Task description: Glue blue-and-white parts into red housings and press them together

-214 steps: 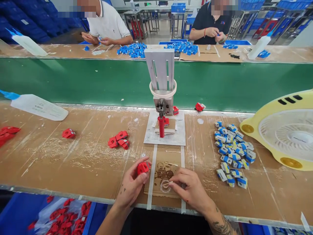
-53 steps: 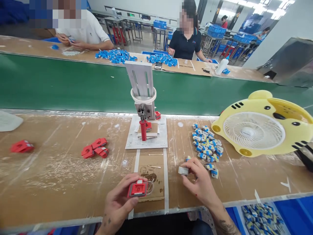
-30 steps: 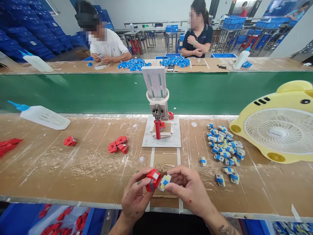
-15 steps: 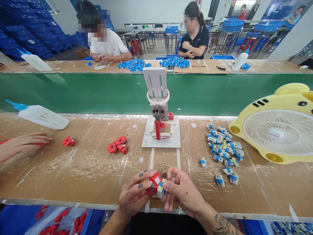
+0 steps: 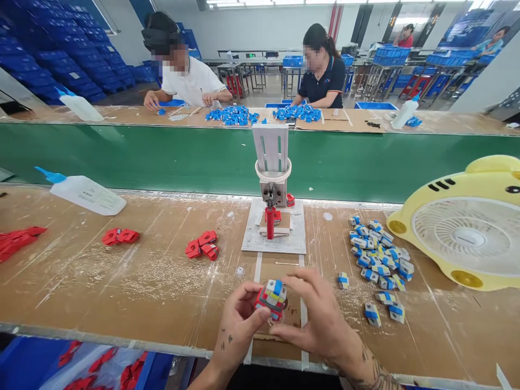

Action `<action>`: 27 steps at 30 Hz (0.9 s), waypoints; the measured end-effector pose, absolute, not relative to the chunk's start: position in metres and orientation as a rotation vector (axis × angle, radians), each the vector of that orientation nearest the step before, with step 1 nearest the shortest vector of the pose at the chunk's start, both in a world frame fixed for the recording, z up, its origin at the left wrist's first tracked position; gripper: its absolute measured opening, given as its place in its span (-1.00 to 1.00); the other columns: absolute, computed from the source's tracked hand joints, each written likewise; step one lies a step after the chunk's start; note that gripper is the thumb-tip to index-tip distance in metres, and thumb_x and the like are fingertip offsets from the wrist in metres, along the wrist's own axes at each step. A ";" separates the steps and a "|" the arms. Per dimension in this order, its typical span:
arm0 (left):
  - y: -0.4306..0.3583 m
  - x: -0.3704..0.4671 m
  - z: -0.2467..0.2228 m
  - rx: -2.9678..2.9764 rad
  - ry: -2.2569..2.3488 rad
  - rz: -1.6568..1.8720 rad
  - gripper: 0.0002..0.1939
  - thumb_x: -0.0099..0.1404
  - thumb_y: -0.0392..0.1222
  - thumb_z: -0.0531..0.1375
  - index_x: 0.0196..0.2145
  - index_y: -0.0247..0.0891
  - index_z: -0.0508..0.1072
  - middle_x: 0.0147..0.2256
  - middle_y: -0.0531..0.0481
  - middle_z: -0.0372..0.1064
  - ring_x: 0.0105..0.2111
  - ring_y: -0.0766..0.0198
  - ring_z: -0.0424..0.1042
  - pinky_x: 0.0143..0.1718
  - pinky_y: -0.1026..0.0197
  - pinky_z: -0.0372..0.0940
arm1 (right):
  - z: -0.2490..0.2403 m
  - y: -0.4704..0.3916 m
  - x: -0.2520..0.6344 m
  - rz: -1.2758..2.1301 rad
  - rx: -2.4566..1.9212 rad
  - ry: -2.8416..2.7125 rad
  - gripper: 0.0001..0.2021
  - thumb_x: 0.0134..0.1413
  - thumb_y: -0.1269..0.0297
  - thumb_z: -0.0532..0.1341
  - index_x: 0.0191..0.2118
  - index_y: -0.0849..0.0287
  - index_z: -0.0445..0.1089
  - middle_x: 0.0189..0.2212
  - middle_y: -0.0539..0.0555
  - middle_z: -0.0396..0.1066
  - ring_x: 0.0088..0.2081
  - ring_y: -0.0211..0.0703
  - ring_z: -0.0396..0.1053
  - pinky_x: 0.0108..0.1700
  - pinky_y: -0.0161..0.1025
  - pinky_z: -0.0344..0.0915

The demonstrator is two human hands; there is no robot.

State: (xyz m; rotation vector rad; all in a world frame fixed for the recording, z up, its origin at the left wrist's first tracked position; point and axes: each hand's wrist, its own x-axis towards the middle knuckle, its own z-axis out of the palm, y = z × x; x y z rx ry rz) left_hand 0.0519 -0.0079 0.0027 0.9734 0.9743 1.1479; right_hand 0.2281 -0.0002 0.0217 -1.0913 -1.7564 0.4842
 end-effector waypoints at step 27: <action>0.160 -0.016 -0.017 1.281 1.080 1.170 -0.66 0.02 -0.14 0.39 -0.23 -0.31 0.58 -0.22 -0.17 0.65 -0.20 0.01 0.63 -0.10 0.03 0.48 | 0.070 0.113 0.198 1.712 -1.154 -1.453 -0.44 -0.24 -0.31 0.36 -0.59 0.08 0.18 -0.78 -0.24 -0.05 -0.69 -0.40 -0.19 -0.63 -0.34 -0.21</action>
